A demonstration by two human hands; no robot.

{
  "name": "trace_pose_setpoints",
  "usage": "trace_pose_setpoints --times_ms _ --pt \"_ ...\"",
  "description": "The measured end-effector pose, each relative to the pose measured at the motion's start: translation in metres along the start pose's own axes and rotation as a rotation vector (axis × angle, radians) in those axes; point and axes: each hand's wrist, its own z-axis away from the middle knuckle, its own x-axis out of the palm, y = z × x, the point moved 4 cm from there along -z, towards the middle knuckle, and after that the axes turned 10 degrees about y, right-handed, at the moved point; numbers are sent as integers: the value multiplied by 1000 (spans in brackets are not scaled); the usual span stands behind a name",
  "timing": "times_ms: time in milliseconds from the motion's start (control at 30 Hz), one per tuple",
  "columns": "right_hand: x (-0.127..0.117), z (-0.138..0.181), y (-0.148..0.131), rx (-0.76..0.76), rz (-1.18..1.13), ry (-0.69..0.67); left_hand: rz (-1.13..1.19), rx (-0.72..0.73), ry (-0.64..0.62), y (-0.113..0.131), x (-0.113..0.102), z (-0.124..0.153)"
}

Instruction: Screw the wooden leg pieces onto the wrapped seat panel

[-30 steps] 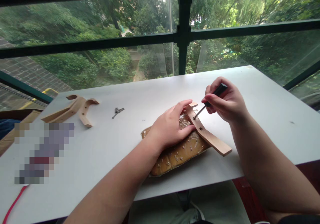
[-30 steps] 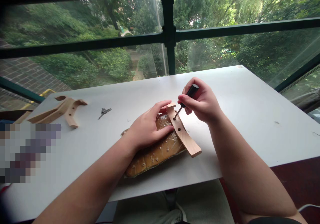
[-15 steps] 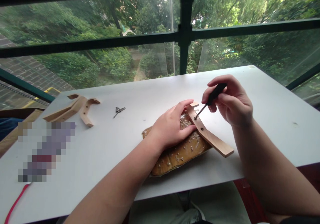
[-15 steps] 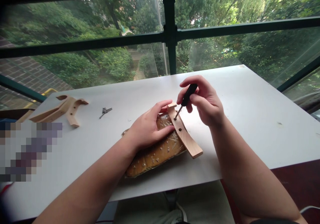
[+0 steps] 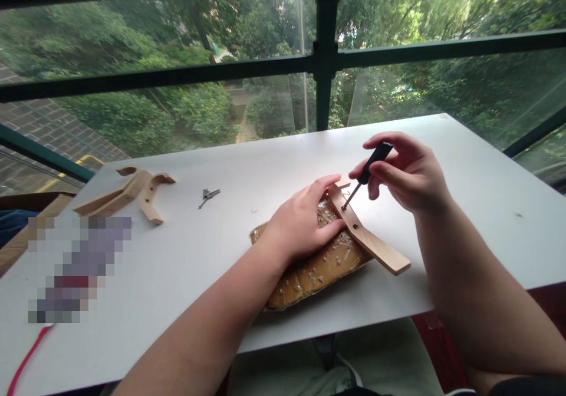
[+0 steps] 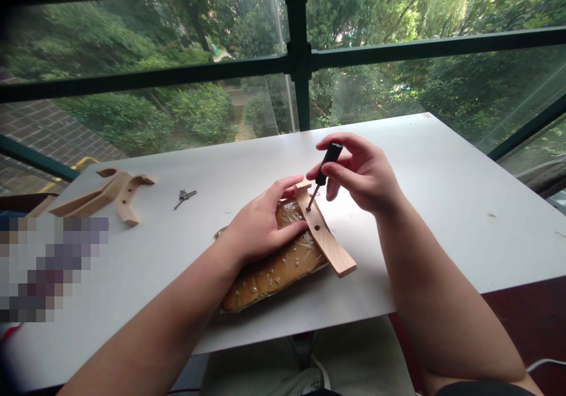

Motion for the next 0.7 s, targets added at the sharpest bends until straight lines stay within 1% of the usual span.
trace_pose_setpoints --times_ms 267,500,600,700 --pt "-2 -5 10 44 -25 47 7 0 1 1 1 0" --pt "-5 -9 29 136 -31 173 14 14 -2 2 0 1" --pt "-3 -9 29 76 -23 194 25 21 8 2 0 1" --pt "-1 -7 23 7 20 182 30 26 18 3 -1 1"
